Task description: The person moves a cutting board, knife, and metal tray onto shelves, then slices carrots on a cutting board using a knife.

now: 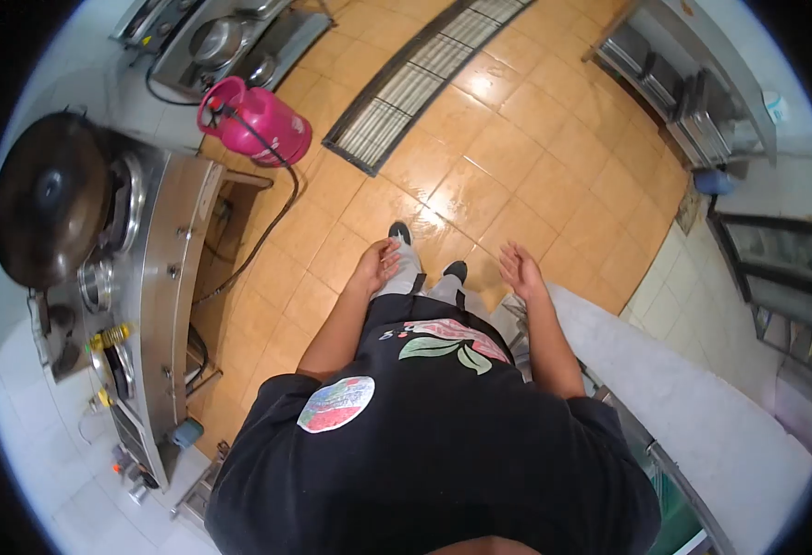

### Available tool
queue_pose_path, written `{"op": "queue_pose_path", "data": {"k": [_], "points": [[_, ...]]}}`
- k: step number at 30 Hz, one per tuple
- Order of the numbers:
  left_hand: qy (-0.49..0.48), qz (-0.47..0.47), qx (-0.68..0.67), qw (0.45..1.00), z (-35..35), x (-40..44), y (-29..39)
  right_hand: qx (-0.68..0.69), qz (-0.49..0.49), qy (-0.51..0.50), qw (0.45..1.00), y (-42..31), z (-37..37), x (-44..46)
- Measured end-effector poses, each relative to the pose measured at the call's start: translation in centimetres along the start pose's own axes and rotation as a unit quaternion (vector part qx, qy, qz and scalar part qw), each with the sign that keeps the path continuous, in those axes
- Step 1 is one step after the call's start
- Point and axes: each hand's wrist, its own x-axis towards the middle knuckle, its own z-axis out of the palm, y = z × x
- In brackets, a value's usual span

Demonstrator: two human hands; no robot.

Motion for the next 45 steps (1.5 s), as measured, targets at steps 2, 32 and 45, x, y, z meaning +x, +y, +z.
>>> {"op": "queue_pose_path", "data": {"k": [2, 32, 45], "points": [[-0.012, 0.008, 0.018, 1.0, -0.3, -0.9, -0.8, 0.01, 0.045, 0.048, 0.998, 3.0, -3.0, -0.9], [-0.288, -0.1, 0.459, 0.835, 2.5, -11.5, -17.7, -0.129, -0.508, 0.54, 0.658, 36.6, 2.2, -46.0], [-0.628, 0.034, 0.485, 0.608, 7.7, -34.4, -39.9, -0.265, -0.079, 0.834, 0.477, 68.9, -11.1, -68.8]]}}
